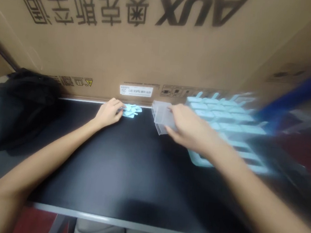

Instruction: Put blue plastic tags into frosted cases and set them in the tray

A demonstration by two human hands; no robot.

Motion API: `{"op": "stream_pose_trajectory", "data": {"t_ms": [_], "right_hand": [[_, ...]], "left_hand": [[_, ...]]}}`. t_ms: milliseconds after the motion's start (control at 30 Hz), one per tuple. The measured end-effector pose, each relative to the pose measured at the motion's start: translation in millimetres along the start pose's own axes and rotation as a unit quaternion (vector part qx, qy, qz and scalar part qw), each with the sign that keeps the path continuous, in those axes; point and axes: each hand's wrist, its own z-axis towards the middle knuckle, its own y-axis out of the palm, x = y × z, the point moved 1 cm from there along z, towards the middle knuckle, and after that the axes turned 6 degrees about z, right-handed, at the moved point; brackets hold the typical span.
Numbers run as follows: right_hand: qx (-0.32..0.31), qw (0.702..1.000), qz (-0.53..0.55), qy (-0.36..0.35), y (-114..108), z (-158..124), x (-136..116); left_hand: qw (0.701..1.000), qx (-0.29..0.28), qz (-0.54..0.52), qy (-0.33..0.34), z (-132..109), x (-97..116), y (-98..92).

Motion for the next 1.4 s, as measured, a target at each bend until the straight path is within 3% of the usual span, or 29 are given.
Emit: {"op": "stream_pose_trajectory", "data": {"t_ms": [133, 333, 567, 800, 900, 1033, 1133, 1200, 1267, 1400], "right_hand": [[-0.076, 0.993, -0.073, 0.046, -7.5, 27.1, 18.8], [-0.19, 0.969, -0.152, 0.043, -1.5, 54.4, 26.1], [-0.199, 0.966, -0.151, 0.065, 6.8, 62.6, 31.3], [-0.198, 0.969, -0.141, 0.042, 14.2, 64.0, 29.0], [-0.152, 0.978, -0.141, 0.022, 4.9, 56.6, 27.4], [0.019, 0.993, -0.117, 0.025, -29.7, 21.1, 27.4], [0.17, 0.98, -0.053, 0.092, -49.0, -22.4, 31.6], [0.234, 0.956, -0.014, 0.175, -48.4, -51.7, 36.4], [0.246, 0.934, 0.022, 0.259, -37.5, -75.2, 41.5], [0.181, 0.912, 0.102, 0.354, -6.1, -97.1, 49.6]], "left_hand": [[0.999, 0.007, -0.005, 0.043, -3.3, 14.2, 0.4], [0.989, -0.028, 0.006, 0.143, -8.7, 39.9, 0.5], [0.983, -0.056, 0.02, 0.173, -10.4, 48.0, -0.9], [0.982, -0.056, 0.005, 0.178, -12.0, 47.1, 1.2], [0.982, -0.061, 0.003, 0.177, -12.2, 47.0, 0.7], [0.982, -0.067, 0.001, 0.178, -11.7, 47.0, 0.0], [0.982, -0.07, -0.011, 0.177, -11.7, 46.5, 0.8], [0.982, -0.068, -0.016, 0.176, -12.1, 45.8, 1.8], [0.982, -0.064, -0.016, 0.177, -12.5, 45.1, 2.6], [0.982, -0.064, -0.013, 0.175, -13.1, 44.7, 2.3]]}}
